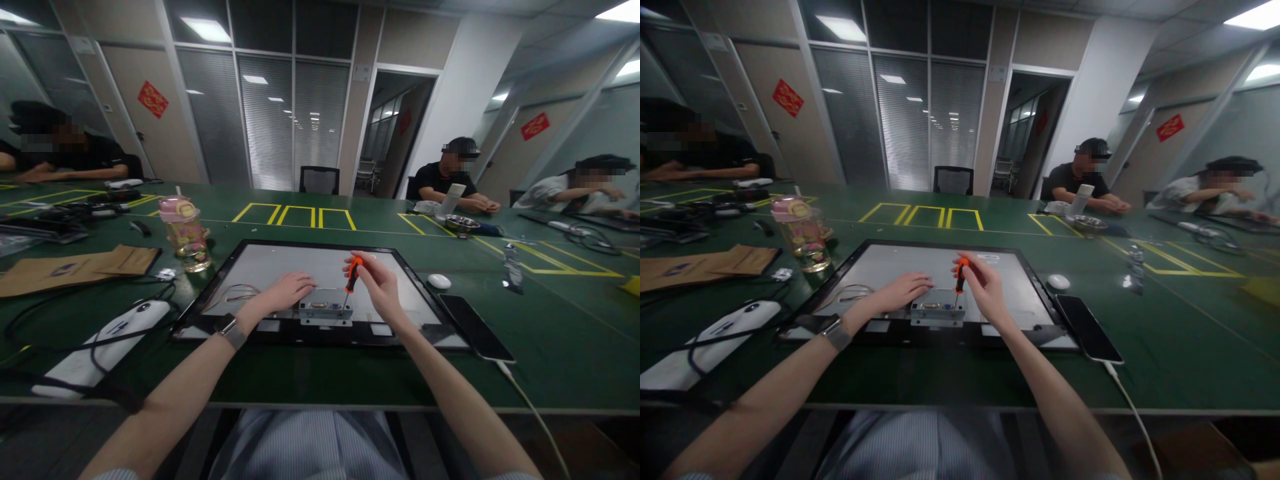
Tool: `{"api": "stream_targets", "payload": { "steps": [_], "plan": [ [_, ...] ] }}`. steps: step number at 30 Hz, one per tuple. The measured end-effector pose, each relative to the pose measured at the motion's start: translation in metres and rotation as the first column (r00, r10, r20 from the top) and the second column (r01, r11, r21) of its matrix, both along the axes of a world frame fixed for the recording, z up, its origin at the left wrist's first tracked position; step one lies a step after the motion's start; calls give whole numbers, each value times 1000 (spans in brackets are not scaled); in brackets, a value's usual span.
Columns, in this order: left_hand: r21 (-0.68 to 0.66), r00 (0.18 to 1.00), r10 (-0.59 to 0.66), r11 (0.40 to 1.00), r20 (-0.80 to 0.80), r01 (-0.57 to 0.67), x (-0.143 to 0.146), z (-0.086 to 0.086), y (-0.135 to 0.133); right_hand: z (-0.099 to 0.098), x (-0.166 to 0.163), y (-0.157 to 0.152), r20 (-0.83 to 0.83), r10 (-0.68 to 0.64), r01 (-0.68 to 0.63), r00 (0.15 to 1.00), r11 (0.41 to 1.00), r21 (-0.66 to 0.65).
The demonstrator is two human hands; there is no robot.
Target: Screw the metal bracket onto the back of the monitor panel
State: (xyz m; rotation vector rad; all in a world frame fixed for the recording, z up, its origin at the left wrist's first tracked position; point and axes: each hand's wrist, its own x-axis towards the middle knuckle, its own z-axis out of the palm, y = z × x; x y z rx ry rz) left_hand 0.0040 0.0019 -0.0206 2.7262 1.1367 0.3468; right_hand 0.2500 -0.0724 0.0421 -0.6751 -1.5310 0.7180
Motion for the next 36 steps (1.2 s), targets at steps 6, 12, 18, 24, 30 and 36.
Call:
{"api": "stream_targets", "payload": {
  "steps": [6,12,18,24,30,36],
  "plan": [
    [-9,1000,3,1000,6,-3,1,3,-2,0,1,1,44,-141,136,989,985,110],
    [-4,1000,-5,1000,10,5,0,-1,0,0,0,-2,61,-42,39,997,997,61],
    [-13,1000,13,1000,18,-13,0,-1,0,-3,-2,-2,199,-349,278,916,909,311],
    [-23,1000,7,1000,17,-6,0,0,0,-4,0,-4,276,-229,147,933,946,289],
    [-26,1000,9,1000,28,-8,0,2,-3,-10,-6,-3,-36,-201,204,979,964,171],
    [-23,1000,20,1000,3,-20,1,3,-3,-20,-18,-3,-72,-26,26,997,1000,2]
  ]
}}
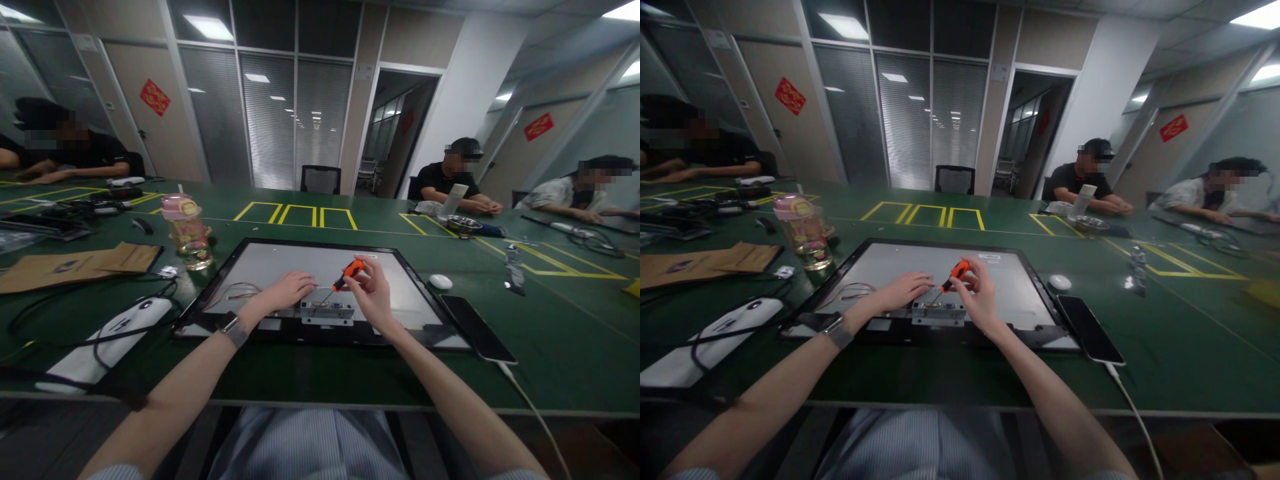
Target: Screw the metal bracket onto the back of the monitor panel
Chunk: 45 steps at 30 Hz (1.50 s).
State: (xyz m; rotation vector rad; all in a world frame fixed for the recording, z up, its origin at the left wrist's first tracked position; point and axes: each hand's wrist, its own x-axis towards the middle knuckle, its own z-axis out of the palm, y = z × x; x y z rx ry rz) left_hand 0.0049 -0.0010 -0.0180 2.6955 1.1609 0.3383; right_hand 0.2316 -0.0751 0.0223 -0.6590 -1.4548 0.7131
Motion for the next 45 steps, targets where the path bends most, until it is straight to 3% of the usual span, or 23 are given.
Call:
{"api": "stream_targets", "payload": {
  "steps": [23,29,38,45],
  "plan": [
    [15,1000,3,1000,10,-3,0,-1,-1,-8,-4,0,81,5,-7,997,1000,27],
    [14,1000,13,1000,-7,-13,1,2,-4,-7,-5,-1,139,-20,6,990,995,96],
    [106,998,-67,992,1,66,1,-5,4,0,-14,-9,381,-165,35,910,945,326],
    [155,997,-79,985,-7,79,1,-9,6,5,-19,-6,459,-150,-1,876,950,313]
  ]
}}
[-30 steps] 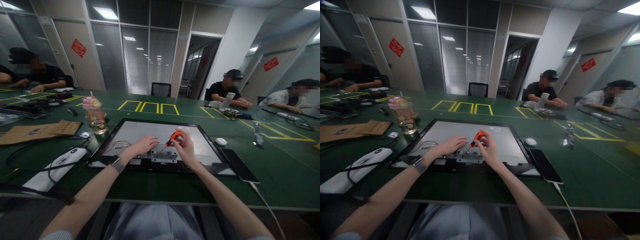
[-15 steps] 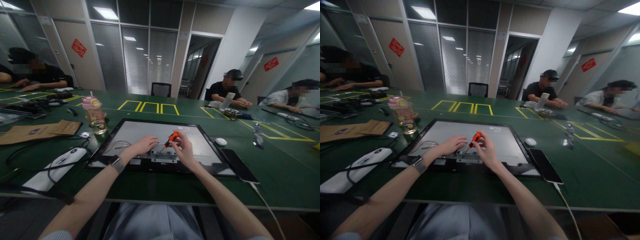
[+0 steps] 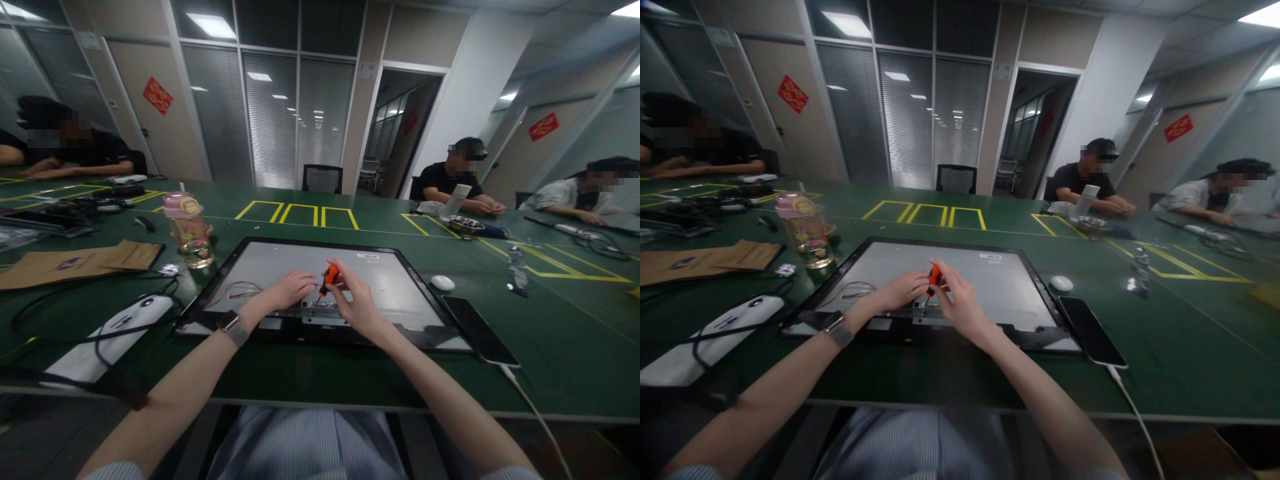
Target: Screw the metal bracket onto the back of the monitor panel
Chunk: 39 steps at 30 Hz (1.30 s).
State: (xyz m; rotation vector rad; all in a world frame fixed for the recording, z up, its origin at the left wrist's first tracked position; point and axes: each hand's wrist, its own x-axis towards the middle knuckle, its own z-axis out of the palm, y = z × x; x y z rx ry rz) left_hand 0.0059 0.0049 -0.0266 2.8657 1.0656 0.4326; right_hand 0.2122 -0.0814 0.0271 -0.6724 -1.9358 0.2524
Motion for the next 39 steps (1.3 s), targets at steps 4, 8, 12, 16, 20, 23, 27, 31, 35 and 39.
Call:
{"api": "stream_targets", "payload": {
  "steps": [4,8,12,16,20,23,27,31,35,39],
  "plan": [
    [-7,1000,-2,1000,12,2,1,1,-1,4,-3,1,20,27,-26,999,999,-42],
    [-16,1000,17,1000,4,-17,2,1,0,5,-5,0,27,27,-25,999,996,-89],
    [-4,1000,17,1000,-17,-17,2,0,1,5,-7,0,49,22,-17,999,995,-96],
    [15,999,6,1000,-47,-5,1,1,1,5,-9,1,56,15,-11,998,997,-82],
    [39,997,19,999,-72,-16,3,0,2,6,-12,1,71,15,-10,997,998,-66],
    [36,997,36,999,-67,-33,3,0,1,7,-13,5,66,16,-13,998,999,-44],
    [29,999,41,999,-16,-40,4,1,-2,9,-14,13,72,-14,17,997,999,-35],
    [19,998,61,998,-15,-60,4,1,-3,15,-16,14,91,-5,9,996,999,-41],
    [-1,997,80,997,0,-80,6,-1,-1,18,-16,10,51,28,-25,998,998,-56],
    [-22,998,57,998,27,-57,5,1,-2,17,-14,7,-88,54,-64,995,991,-117]
  ]
}}
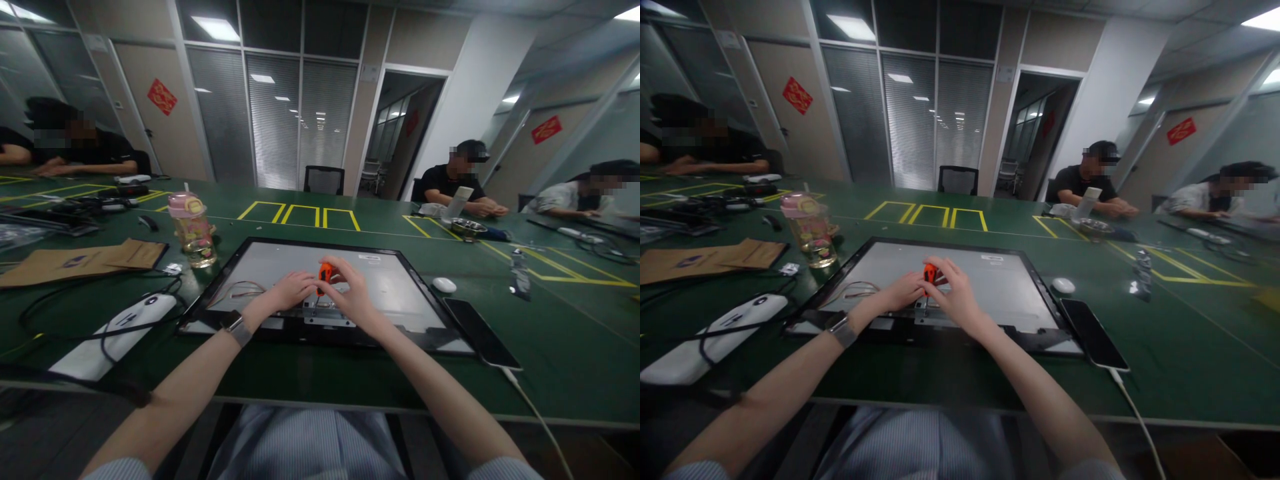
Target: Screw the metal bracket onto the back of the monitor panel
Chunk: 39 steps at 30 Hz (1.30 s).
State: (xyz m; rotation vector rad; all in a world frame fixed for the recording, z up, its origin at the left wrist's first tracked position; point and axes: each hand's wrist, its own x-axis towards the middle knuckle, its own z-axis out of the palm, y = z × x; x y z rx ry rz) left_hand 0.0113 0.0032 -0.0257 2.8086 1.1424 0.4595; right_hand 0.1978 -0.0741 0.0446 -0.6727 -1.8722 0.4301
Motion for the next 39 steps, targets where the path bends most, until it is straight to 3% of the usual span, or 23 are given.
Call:
{"api": "stream_targets", "payload": {
  "steps": [5,10,17,22,24,26,30,32,36,39],
  "plan": [
    [-3,999,-31,1000,-17,31,-1,6,-4,2,1,0,-183,78,-108,980,981,-162],
    [-17,999,-42,999,-14,42,0,10,-4,5,2,1,-105,189,-205,976,965,-163],
    [-34,999,-40,999,-11,40,-1,13,-9,0,2,6,-127,149,-165,981,978,-129],
    [-48,1000,-20,999,-17,19,-1,11,-9,5,5,8,-111,-102,100,988,995,-30],
    [-51,1000,-20,999,-9,19,-1,11,-9,9,6,7,-85,-139,141,987,990,24],
    [-55,1000,-17,998,-2,17,-2,12,-10,11,8,6,-72,-81,82,994,997,16],
    [-73,1000,-22,997,4,23,-3,13,-11,9,9,8,-162,124,-150,979,976,-159],
    [-81,1000,-11,997,-1,11,-3,12,-11,6,9,11,-199,95,-133,975,973,-188],
    [-93,999,34,995,-12,-35,-2,10,-11,1,8,13,-220,-65,41,973,993,-115],
    [-82,1000,17,996,-10,-18,-2,11,-11,2,7,9,-206,28,-50,978,993,-103]
  ]
}}
